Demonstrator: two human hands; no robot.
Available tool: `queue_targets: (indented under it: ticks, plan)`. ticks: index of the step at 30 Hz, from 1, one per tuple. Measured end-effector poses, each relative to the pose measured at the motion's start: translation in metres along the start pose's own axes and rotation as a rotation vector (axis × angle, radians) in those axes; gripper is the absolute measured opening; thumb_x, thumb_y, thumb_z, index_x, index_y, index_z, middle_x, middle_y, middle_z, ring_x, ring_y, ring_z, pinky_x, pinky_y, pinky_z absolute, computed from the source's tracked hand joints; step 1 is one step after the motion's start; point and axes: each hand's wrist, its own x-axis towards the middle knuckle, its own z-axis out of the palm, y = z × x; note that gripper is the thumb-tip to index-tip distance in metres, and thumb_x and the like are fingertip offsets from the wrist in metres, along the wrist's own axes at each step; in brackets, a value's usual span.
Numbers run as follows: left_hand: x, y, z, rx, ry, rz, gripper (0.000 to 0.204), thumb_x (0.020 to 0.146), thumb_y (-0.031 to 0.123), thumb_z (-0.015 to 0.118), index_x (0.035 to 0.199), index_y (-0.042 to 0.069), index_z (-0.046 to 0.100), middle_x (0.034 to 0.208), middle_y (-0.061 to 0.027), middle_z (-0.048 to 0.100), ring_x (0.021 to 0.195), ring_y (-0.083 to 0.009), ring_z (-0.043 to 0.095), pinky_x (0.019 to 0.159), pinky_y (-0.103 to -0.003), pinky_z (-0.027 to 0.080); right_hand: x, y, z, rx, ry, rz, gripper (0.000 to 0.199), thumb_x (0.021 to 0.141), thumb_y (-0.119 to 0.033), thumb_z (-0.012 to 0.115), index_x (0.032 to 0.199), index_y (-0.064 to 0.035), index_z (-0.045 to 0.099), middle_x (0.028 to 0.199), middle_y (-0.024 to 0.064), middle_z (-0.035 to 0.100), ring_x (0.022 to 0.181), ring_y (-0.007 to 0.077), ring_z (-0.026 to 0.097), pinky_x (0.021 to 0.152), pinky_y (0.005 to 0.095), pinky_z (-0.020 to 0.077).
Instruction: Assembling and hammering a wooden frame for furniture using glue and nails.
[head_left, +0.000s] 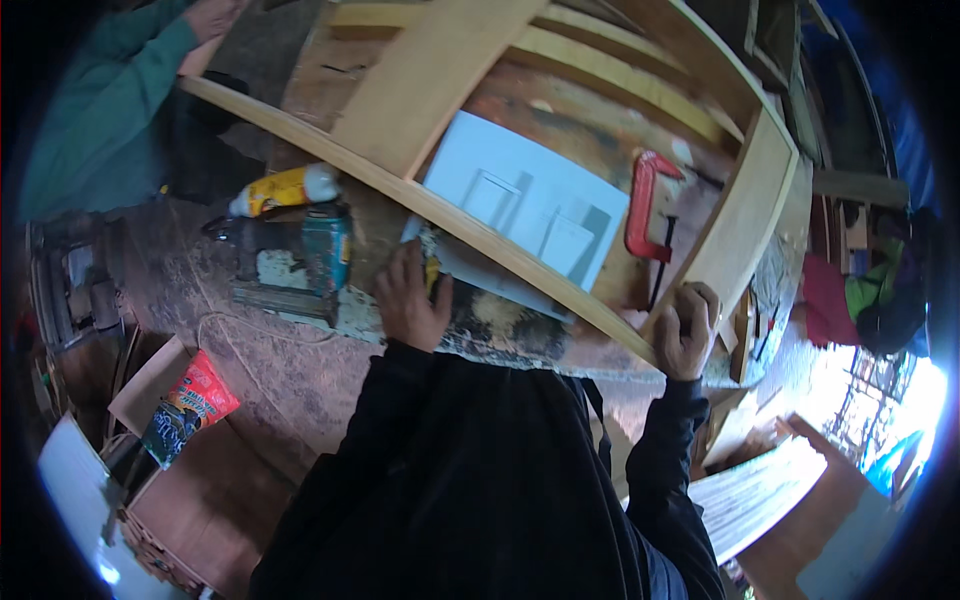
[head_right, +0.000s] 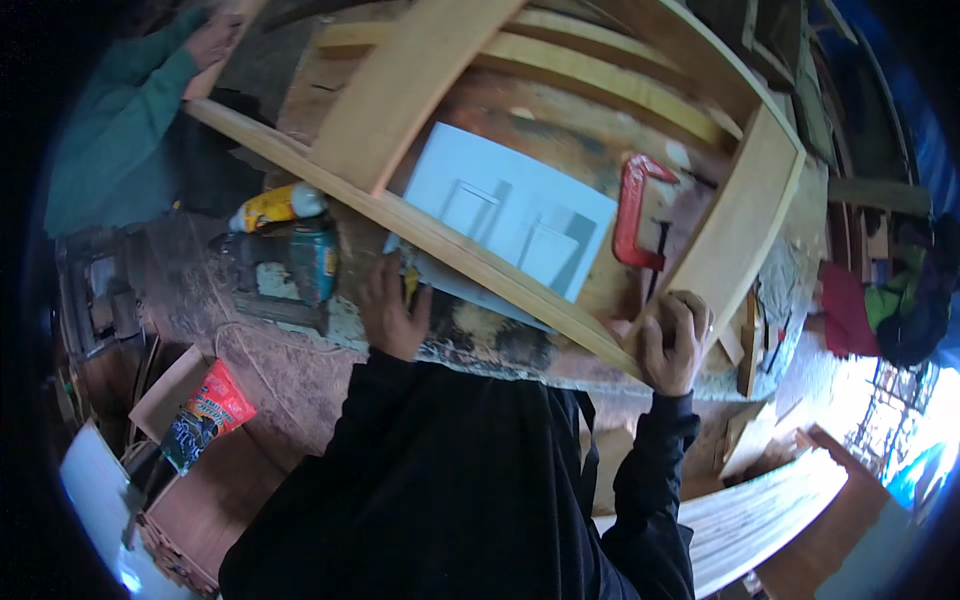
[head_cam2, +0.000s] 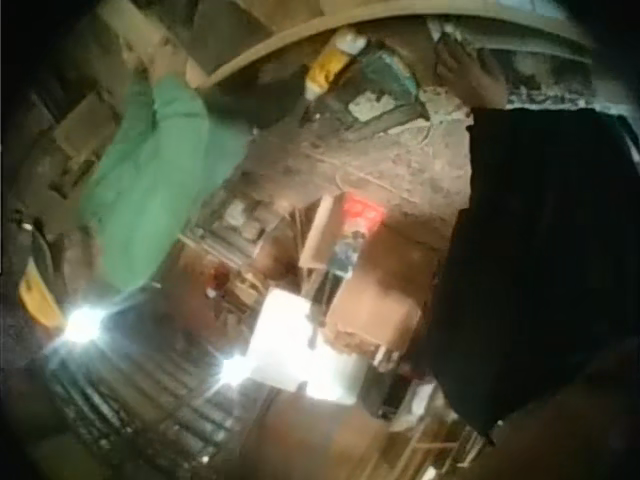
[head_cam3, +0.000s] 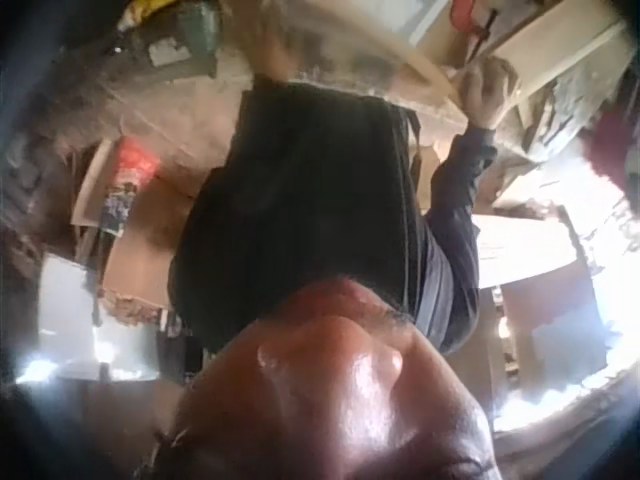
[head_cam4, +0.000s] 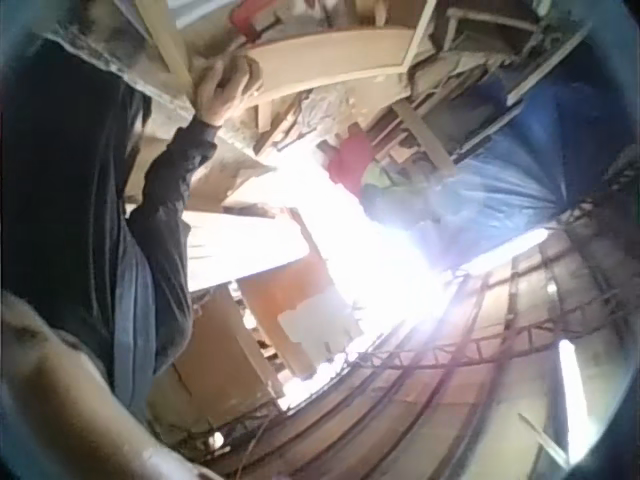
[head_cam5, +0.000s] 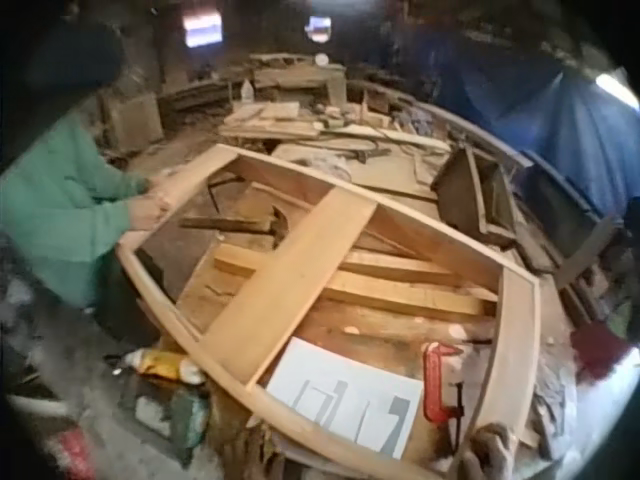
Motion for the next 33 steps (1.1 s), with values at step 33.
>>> queue_targets:
  ticks: [33]
  plan:
    - [0.013,-0.033,-0.004,-0.139,-0.111,0.21,0.067,0.081,0.036,0.072,0.137,0.007,0.048,0.129,-0.0187,0.049,0.114,-0.0402,0.048,0.095,-0.05,0.039,-0.117,-0.027,-0.003,-0.402,0.085,0.29,0.066,0.09,-0.031,0.061,0.144,-0.0007,0.038,0.15,0.0189,0.036,0.14,0.0342,0.033,0.115,0.0452,0.0256]
